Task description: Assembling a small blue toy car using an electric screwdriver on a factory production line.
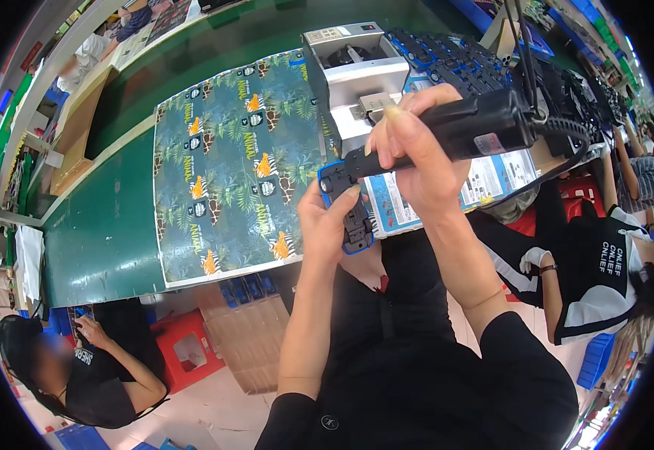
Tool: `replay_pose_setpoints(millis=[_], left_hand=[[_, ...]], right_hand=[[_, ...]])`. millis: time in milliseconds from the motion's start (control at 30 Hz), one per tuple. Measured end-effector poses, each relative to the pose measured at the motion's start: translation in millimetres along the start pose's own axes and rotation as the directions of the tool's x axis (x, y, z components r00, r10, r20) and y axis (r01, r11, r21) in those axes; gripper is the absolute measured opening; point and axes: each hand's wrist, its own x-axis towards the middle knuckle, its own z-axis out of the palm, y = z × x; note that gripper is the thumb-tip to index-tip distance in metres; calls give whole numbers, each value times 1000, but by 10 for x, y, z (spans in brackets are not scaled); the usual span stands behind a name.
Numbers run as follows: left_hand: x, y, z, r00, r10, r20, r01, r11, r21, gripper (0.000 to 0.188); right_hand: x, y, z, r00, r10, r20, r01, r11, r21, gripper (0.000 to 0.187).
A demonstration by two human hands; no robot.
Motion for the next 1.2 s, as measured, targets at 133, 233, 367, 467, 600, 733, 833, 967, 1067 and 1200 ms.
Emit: replay_pose_setpoints(millis=[133, 233, 367, 467, 600, 733, 833, 967, 1067, 1200], left_hand=[[-42, 31, -68, 998, -48, -34, 48, 999, -3, 28], [-117, 124, -70, 996, 3, -87, 8, 992, 123, 27], [21, -222, 33, 955, 287, -71, -238, 889, 392, 28], [-19, -136, 44, 980, 188, -70, -180, 978, 104, 21], [-39, -74, -68, 977, 189, -97, -180, 979, 99, 22], [-45, -51, -53, 971, 217, -97, -212, 976, 55, 25], [-113, 61, -78, 958, 275, -81, -262, 954, 142, 24], [-179, 10, -52, 964, 244, -104, -233, 967, 105, 21], [-249, 29, -101, 982, 134, -136, -153, 978, -144, 21], [-253, 103, -241, 978, -161, -130, 50, 793, -608, 19]], right_hand=[[-50, 118, -33, 983, 27, 179, 7, 982, -190, 14], [-105, 225, 10, 987, 50, 156, -33, 994, -109, 14], [-126, 166, -326, 974, -94, 205, 165, 916, -365, 10], [-85, 192, -466, 973, 62, 222, -83, 993, 87, 19], [-102, 278, -335, 975, 87, 206, -97, 994, 39, 20], [-114, 206, -311, 965, 62, 256, -80, 995, 61, 19], [-116, 165, -304, 958, 16, 286, -41, 996, 79, 13], [-141, 58, -277, 933, -28, 358, -2, 997, 82, 11], [-158, -118, -299, 949, -5, 316, -39, 990, 132, 15], [-131, -329, -556, 977, -17, 213, -15, 989, 146, 13]])
